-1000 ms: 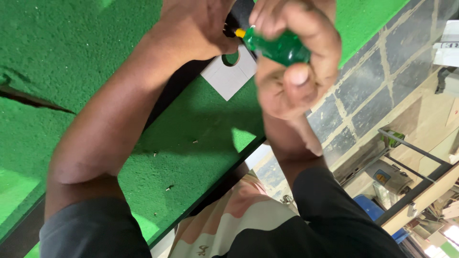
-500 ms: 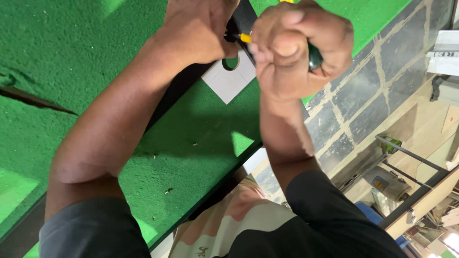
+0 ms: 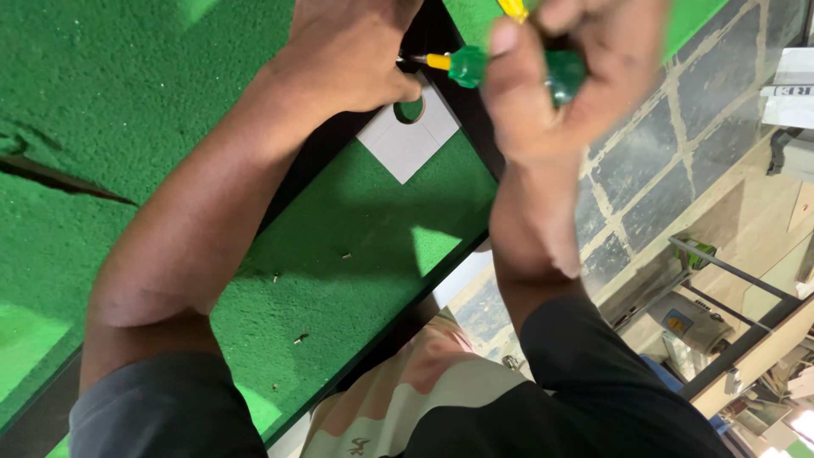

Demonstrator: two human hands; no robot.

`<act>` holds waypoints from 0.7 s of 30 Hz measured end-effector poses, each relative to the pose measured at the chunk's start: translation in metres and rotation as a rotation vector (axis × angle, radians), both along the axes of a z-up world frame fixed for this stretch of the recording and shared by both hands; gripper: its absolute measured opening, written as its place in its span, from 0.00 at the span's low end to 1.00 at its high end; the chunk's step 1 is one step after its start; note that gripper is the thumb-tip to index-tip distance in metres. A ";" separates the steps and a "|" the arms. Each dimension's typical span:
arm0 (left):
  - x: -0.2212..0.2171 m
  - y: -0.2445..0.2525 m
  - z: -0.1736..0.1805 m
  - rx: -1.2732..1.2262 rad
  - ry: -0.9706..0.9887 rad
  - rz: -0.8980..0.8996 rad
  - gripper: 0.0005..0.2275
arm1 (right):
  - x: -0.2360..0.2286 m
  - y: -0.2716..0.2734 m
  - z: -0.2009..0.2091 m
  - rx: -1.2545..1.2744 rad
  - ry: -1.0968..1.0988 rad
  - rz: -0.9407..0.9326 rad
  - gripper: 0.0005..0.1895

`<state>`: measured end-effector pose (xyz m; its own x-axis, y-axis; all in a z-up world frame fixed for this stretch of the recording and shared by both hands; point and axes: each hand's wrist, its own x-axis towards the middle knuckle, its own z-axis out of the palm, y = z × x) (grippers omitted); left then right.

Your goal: The person attaches a metal frame to a wooden block using a screwdriver to tighten screws and then aligns a white plastic component within the frame.

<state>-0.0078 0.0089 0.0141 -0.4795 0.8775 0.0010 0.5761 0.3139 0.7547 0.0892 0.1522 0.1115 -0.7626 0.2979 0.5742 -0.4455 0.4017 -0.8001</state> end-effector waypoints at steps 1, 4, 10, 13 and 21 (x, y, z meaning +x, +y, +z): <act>0.001 0.000 0.000 -0.015 -0.009 0.001 0.34 | -0.007 0.000 -0.009 -0.030 0.024 0.018 0.10; 0.004 -0.004 -0.005 0.065 -0.036 0.060 0.28 | -0.014 -0.009 -0.023 -0.125 0.073 0.060 0.10; 0.007 -0.005 -0.011 -0.071 -0.217 0.097 0.21 | -0.016 -0.023 -0.021 -0.201 0.104 0.025 0.10; 0.004 -0.003 -0.001 -0.050 -0.069 0.036 0.25 | -0.009 -0.019 -0.010 -0.169 0.056 0.024 0.10; -0.002 -0.002 0.009 -0.049 -0.068 -0.010 0.29 | 0.015 0.010 0.027 0.186 -0.073 0.078 0.09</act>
